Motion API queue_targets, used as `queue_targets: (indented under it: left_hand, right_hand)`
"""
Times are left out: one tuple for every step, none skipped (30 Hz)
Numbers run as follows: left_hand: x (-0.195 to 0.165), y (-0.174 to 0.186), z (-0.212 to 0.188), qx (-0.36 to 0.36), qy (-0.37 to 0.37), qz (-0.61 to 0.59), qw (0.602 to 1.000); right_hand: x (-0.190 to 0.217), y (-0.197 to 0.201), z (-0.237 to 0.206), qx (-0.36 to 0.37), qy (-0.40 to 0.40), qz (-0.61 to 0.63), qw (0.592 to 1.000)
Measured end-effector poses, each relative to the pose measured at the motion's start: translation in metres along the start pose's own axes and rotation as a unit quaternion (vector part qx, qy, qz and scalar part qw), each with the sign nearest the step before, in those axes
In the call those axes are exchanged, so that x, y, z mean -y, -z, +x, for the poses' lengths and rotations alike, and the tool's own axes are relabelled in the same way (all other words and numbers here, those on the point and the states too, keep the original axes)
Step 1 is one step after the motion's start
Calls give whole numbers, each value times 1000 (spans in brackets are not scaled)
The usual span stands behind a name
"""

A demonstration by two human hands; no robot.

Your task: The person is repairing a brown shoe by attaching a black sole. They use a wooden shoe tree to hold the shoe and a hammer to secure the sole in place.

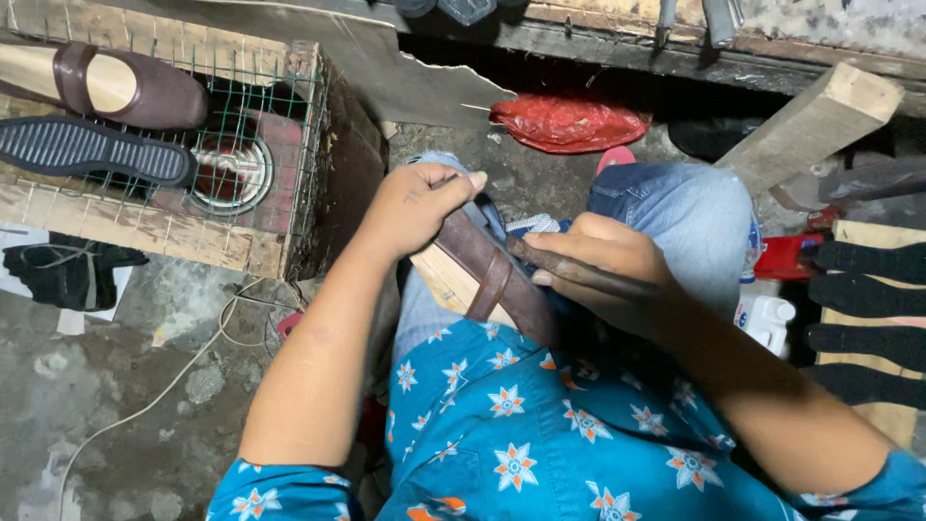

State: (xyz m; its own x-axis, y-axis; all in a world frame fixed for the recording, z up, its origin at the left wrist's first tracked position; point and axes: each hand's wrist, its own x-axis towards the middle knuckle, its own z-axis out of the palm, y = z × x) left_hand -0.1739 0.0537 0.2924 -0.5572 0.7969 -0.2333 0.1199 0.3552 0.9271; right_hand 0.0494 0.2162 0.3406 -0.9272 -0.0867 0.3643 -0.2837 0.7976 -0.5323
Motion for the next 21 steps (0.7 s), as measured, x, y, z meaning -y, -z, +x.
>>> queue_targets:
  left_hand:
    - [-8, 8, 5, -2, -17, 5, 1000]
    - [-16, 18, 9, 9, -3, 0, 1000]
    - [-25, 30, 13, 19, 9, -5, 1000]
    - [-32, 41, 17, 27, 21, -10, 999]
    - [-39, 50, 21, 50, 23, 4, 998]
    - [-44, 56, 23, 73, 27, 18, 997]
    - [-46, 58, 23, 99, 32, 32, 994]
    - [-47, 53, 22, 103, 24, 75, 992]
    - [-46, 45, 24, 107, 13, 119, 987]
    - [-44, 37, 26, 111, 2, 162, 980]
    - [-41, 30, 27, 117, 14, 153, 981]
    - [-38, 25, 29, 122, 26, 145, 982]
    - [-35, 22, 32, 126, 35, 138, 982]
    - [-32, 21, 34, 126, 40, 139, 981]
    - [-29, 21, 36, 127, 45, 137, 981]
    - [-27, 21, 38, 126, 49, 137, 981]
    - [-26, 22, 40, 126, 48, 133, 982]
    - [-25, 22, 41, 125, 48, 129, 983]
    - [-25, 23, 41, 124, 49, 125, 983]
    - [-24, 24, 42, 122, 43, 121, 984]
    - [-24, 24, 43, 121, 39, 117, 985]
  right_hand:
    - [-1, 2, 1, -11, 64, -9, 998]
    - [-1, 4, 1, -14, 31, 14, 999]
    - [-1, 5, 1, -16, -1, 37, 999]
    - [-1, 5, 2, -19, -31, 60, 998]
    - [0, 4, 1, -16, -74, 70, 995]
    - [1, 3, 1, -12, -118, 81, 990]
    - [1, 2, 1, -8, -164, 93, 982]
    - [2, 0, 0, -2, -156, 102, 983]
    - [2, -2, 1, 3, -147, 109, 983]
    - [1, -3, 1, 8, -138, 115, 984]
    - [0, -4, 2, 19, -144, 123, 982]
    - [-2, -4, 3, 29, -150, 131, 980]
    - [-4, -4, 5, 38, -154, 137, 978]
    - [-7, -4, 7, 45, -157, 138, 977]
    - [-8, -4, 9, 54, -161, 140, 975]
    - [-10, -3, 11, 62, -164, 142, 974]
    - [-12, -3, 14, 54, -160, 147, 975]
    - [-13, -4, 16, 47, -156, 154, 975]
    - [-15, -4, 18, 39, -150, 161, 975]
    - [-16, -5, 19, 42, -150, 155, 975]
    - [-17, -5, 20, 44, -152, 150, 976]
